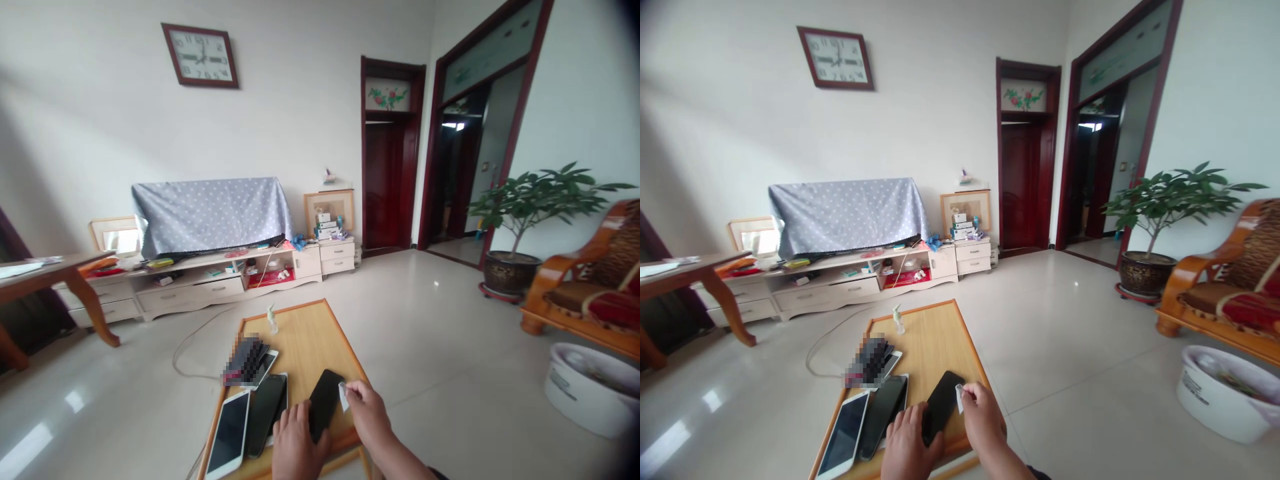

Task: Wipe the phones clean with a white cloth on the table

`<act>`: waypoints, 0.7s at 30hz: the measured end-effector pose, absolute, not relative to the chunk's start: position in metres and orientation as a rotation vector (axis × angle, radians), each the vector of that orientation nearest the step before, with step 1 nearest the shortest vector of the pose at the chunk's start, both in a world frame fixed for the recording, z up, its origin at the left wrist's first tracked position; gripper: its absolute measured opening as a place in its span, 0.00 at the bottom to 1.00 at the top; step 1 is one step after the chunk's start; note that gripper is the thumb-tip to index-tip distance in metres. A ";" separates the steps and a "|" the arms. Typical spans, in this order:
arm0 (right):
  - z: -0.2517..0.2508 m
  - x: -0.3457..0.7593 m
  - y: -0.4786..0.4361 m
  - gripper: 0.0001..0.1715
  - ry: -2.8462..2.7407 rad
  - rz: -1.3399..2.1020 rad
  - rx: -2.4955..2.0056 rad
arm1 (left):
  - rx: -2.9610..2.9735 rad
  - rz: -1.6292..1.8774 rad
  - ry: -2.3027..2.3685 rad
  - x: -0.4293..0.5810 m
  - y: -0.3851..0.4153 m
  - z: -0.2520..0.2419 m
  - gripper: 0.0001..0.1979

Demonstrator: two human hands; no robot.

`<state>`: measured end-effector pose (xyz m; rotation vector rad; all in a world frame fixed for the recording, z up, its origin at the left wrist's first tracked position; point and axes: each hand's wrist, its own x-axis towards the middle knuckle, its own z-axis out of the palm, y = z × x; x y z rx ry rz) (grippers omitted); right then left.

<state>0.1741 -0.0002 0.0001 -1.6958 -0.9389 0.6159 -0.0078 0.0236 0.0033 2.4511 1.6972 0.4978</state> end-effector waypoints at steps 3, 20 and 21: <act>0.004 0.169 -0.003 0.18 -1.033 0.602 -1.692 | 2.464 0.389 1.655 -0.012 0.025 0.009 0.27; 0.001 0.150 0.016 0.10 -1.538 0.154 -1.991 | 2.381 0.579 1.754 -0.029 0.025 -0.006 0.25; 0.001 0.151 0.017 0.11 -1.551 0.138 -1.999 | 2.384 0.623 1.747 -0.029 0.024 -0.005 0.25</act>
